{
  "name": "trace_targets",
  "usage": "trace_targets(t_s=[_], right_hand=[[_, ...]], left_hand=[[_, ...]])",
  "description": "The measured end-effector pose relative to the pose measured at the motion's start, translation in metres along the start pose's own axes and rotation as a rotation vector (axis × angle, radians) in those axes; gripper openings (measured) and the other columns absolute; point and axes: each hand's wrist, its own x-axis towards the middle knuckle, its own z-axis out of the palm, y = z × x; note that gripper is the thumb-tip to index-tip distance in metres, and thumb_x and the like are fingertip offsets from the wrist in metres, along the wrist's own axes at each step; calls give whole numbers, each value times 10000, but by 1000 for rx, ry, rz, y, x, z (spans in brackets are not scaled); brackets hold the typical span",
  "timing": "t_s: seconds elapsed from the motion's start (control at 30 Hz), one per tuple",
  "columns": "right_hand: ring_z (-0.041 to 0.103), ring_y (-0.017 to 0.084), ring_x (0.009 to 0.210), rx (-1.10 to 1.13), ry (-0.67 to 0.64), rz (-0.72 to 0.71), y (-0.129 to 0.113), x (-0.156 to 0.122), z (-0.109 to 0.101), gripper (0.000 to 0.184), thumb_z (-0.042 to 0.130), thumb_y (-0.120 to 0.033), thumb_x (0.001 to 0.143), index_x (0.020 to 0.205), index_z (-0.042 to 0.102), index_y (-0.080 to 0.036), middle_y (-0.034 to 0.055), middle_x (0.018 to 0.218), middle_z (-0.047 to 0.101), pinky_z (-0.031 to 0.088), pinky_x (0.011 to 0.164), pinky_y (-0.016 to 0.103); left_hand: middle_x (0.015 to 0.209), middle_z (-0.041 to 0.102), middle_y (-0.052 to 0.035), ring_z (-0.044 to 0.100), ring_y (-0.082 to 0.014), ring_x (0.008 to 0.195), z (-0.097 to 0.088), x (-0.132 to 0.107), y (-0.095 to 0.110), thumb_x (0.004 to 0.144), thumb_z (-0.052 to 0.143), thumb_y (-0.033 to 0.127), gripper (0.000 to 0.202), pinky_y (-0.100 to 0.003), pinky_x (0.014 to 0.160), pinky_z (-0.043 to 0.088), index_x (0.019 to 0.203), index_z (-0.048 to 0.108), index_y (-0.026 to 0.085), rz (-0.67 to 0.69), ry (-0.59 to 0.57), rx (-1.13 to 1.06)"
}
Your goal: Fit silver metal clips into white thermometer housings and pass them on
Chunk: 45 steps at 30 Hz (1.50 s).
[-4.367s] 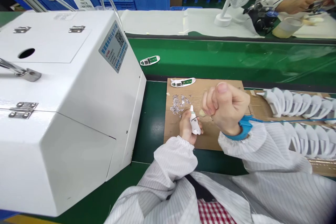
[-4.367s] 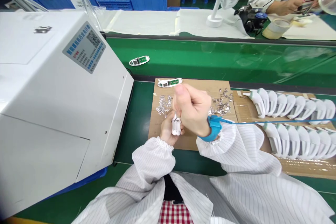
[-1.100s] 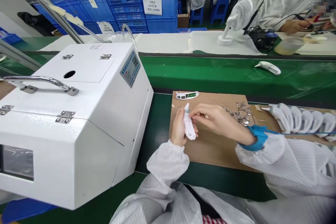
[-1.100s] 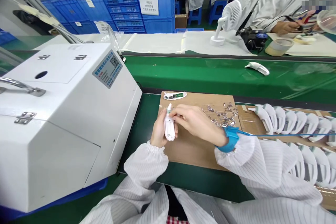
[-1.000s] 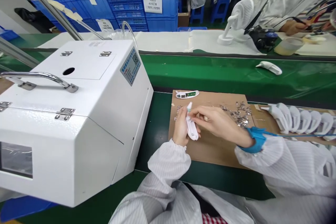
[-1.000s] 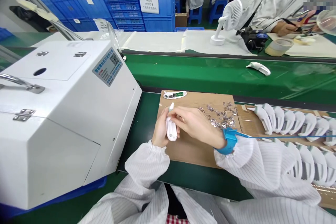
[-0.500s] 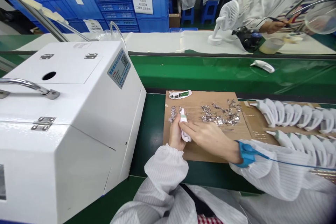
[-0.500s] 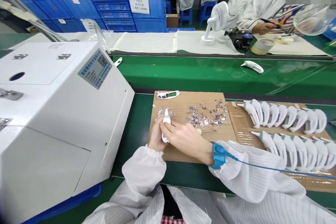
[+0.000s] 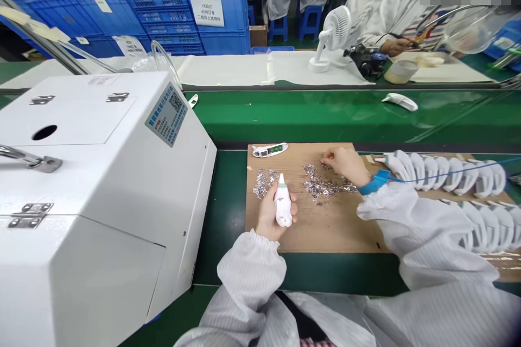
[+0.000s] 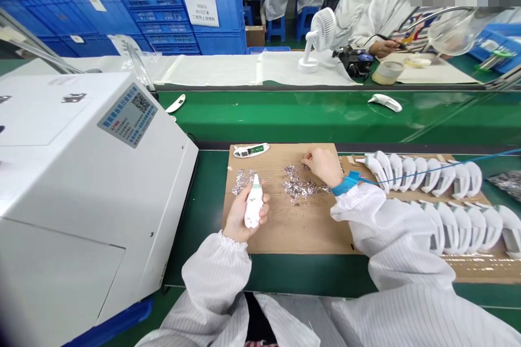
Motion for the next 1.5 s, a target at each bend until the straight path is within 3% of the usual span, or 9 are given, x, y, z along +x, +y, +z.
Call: trace_targets(t_s=[0.1, 0.2, 0.27, 0.4, 0.5, 0.93, 1.13, 1.33, 1.5], right_hand=[[674, 253, 855, 23, 50, 1, -5, -6, 0, 163, 596, -281, 876, 869, 721, -176, 104, 870, 746, 396, 666, 301], [671, 225, 857, 89, 131, -54, -25, -28, -15, 190, 553, -300, 912, 938, 705, -189, 81, 902, 745, 412, 683, 289], [658, 180, 760, 234, 210, -186, -43, -50, -27, 158, 585, -312, 896, 891, 692, -196, 44, 839, 737, 426, 657, 268], [587, 106, 585, 517, 283, -613, -72, -94, -38, 125, 621, -270, 892, 797, 659, -197, 0, 763, 716, 424, 561, 233], [599, 88, 597, 553, 283, -760, -78, -109, -36, 118, 584, -228, 926, 840, 657, -196, 2, 824, 737, 438, 555, 219], [719, 139, 827, 452, 472, -921, -69, -114, -22, 126, 628, -113, 878, 938, 634, -224, 1, 934, 760, 552, 697, 249], [721, 138, 824, 441, 489, -909, -66, -113, -21, 106, 635, -132, 880, 925, 635, -227, 1, 932, 759, 559, 697, 247], [702, 155, 904, 251, 411, -963, -64, -119, -24, 155, 572, -125, 918, 1017, 665, -199, 25, 1028, 744, 548, 723, 271], [681, 144, 810, 238, 147, -917, -62, -116, -35, 192, 534, -195, 947, 959, 721, -231, 27, 1027, 706, 512, 627, 271]], left_hand=[[594, 528, 17, 466, -114, 332, 3, 0, 0, 1005, 248, 376, 292, -211, 287, 378, 969, 486, 211, 37, 28, 18], [599, 538, 13, 480, -118, 337, 8, 0, -1, 1003, 259, 398, 306, -225, 293, 408, 968, 489, 199, 103, 51, 47], [618, 561, 12, 500, -121, 348, 12, -1, -3, 996, 292, 410, 285, -233, 308, 431, 1000, 487, 202, 176, 48, 70], [594, 575, 23, 533, -132, 372, 19, -5, -8, 946, 436, 476, 294, -229, 335, 444, 1041, 483, 201, 294, 11, 115], [503, 536, 32, 526, -137, 355, 21, -10, -10, 897, 496, 558, 395, -227, 350, 443, 1004, 500, 178, 284, -1, 146], [484, 511, 54, 502, -130, 322, 29, -17, -11, 949, 432, 468, 253, -191, 333, 402, 1008, 433, 222, 311, 45, 148], [502, 503, 53, 507, -137, 330, 31, -19, -12, 949, 437, 483, 258, -202, 329, 395, 1001, 441, 230, 292, 50, 148], [576, 503, 66, 486, -101, 325, 29, -17, -13, 935, 486, 474, 253, -226, 376, 450, 1010, 453, 235, 320, 84, 111], [624, 554, 40, 499, -112, 331, 17, -7, -16, 953, 452, 434, 225, -222, 341, 422, 1021, 457, 219, 264, 130, 73]])
